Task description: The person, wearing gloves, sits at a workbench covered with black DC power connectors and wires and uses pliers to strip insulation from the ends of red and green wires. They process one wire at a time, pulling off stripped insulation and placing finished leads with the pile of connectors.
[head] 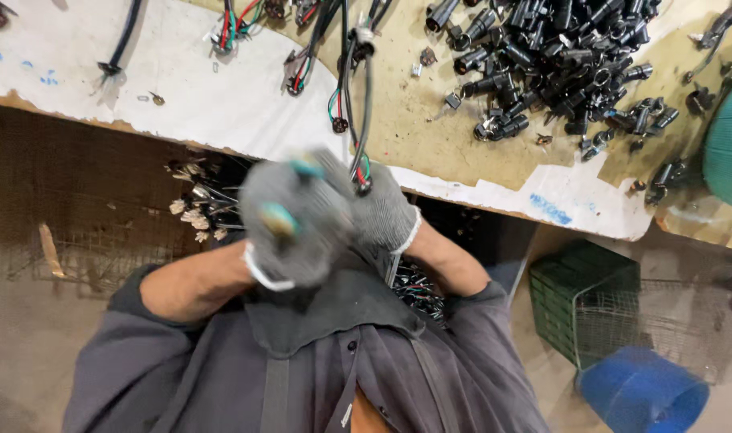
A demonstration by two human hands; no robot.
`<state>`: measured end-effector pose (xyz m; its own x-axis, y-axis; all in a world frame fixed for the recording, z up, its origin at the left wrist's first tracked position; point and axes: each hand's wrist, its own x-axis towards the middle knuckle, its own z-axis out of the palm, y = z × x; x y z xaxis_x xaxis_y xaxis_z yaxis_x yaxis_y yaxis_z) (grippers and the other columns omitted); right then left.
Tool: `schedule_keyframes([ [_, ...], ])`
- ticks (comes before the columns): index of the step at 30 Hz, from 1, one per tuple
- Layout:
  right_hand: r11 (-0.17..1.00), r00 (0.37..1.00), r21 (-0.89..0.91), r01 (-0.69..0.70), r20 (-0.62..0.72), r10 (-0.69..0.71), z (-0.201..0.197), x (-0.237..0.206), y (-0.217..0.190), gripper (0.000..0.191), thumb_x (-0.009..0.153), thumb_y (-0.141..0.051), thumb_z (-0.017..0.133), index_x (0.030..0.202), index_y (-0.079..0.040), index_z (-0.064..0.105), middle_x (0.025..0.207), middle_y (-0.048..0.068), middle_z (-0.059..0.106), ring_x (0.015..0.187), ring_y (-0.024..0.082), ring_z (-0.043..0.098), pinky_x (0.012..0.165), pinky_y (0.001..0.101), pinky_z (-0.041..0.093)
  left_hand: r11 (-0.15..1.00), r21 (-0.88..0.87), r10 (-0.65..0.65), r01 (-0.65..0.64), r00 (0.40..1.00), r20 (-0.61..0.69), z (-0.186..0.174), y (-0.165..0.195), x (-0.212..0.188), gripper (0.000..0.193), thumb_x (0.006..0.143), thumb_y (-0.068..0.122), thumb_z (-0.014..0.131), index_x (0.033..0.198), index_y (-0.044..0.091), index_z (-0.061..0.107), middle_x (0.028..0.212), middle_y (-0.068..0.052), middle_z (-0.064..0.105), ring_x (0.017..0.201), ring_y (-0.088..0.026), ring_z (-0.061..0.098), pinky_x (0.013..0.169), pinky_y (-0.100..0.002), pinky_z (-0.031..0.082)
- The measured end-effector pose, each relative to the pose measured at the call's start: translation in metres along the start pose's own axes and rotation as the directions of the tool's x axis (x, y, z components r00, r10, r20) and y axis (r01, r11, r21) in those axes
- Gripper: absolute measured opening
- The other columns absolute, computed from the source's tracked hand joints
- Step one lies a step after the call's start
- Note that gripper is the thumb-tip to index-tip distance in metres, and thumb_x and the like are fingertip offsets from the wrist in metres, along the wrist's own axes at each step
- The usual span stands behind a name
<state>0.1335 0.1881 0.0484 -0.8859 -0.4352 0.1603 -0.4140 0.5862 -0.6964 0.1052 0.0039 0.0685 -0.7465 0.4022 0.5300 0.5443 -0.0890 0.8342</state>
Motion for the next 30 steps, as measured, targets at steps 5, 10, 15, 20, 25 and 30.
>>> schedule_keyframes([
  [5, 0.946, 0.969, 0.223, -0.236, 0.121, 0.214, -0.009, 0.002, 0.012, 0.03, 0.087, -0.033, 0.069, 0.104, -0.008, 0.074, 0.085, 0.015, 0.073, 0.077, 0.034, 0.069, 0.07, 0.0417, 0.056, 0.994, -0.111, 0.04, -0.002, 0.937, 0.347, -0.016, 0.023, 0.035, 0.032, 0.087, 0.044, 0.084, 0.092, 0.017, 0.068, 0.093, -0.006, 0.072, 0.089, -0.027, 0.069, 0.075, -0.048, 0.051],
  [10, 0.913, 0.949, -0.394, -0.107, 0.232, 0.212, -0.005, -0.001, 0.025, 0.032, 0.084, -0.043, 0.072, 0.078, -0.011, 0.072, 0.061, 0.016, 0.062, 0.058, 0.039, 0.062, 0.055, 0.0512, 0.046, 0.938, 0.239, -0.253, 0.25, 0.967, -0.02, -0.043, 0.033, 0.085, 0.017, 0.09, 0.025, 0.08, 0.087, 0.009, 0.075, 0.079, -0.01, 0.072, 0.078, -0.027, 0.075, 0.086, -0.043, 0.062],
  [15, 0.909, 0.984, -0.407, -0.091, 0.104, 0.145, 0.025, 0.006, 0.028, 0.013, 0.083, -0.021, 0.066, 0.074, -0.012, 0.062, 0.066, 0.013, 0.061, 0.061, 0.037, 0.062, 0.058, 0.0507, 0.045, 0.557, 0.786, -0.615, 0.269, 0.77, 0.172, -0.021, -0.003, 0.074, 0.05, 0.084, 0.052, 0.078, 0.085, 0.002, 0.077, 0.078, -0.022, 0.068, 0.065, -0.039, 0.069, 0.057, -0.05, 0.054],
  [20, 0.858, 0.98, -0.479, -0.183, -0.021, 0.197, 0.02, 0.005, 0.026, 0.025, 0.081, -0.027, 0.073, 0.084, -0.006, 0.061, 0.065, 0.014, 0.061, 0.056, 0.036, 0.063, 0.051, 0.0492, 0.046, 0.58, 0.692, -0.666, 0.43, 0.74, 0.098, -0.024, -0.039, 0.039, 0.032, 0.085, 0.036, 0.072, 0.083, 0.005, 0.078, 0.077, -0.022, 0.068, 0.069, -0.04, 0.068, 0.065, -0.053, 0.053],
  [25, 0.811, 0.892, -0.376, -0.448, -0.135, 0.431, 0.024, 0.017, 0.022, 0.024, 0.087, -0.031, 0.075, 0.091, -0.01, 0.065, 0.071, 0.013, 0.065, 0.064, 0.035, 0.067, 0.058, 0.048, 0.051, 0.716, 0.37, -0.643, 0.592, 0.766, 0.019, -0.029, -0.017, 0.041, 0.026, 0.084, 0.024, 0.079, 0.082, -0.001, 0.073, 0.073, -0.017, 0.067, 0.064, -0.028, 0.065, 0.061, -0.044, 0.051],
  [30, 0.88, 0.942, -0.475, 0.015, 0.301, 0.146, 0.028, 0.012, 0.001, 0.027, 0.095, -0.018, 0.066, 0.121, -0.016, 0.07, 0.083, 0.007, 0.068, 0.073, 0.029, 0.07, 0.061, 0.0467, 0.054, 0.913, 0.041, -0.396, 0.407, 0.904, -0.161, -0.059, 0.015, 0.074, 0.006, 0.098, 0.007, 0.071, 0.102, 0.003, 0.068, 0.09, -0.013, 0.067, 0.076, -0.015, 0.065, 0.069, -0.031, 0.053],
])
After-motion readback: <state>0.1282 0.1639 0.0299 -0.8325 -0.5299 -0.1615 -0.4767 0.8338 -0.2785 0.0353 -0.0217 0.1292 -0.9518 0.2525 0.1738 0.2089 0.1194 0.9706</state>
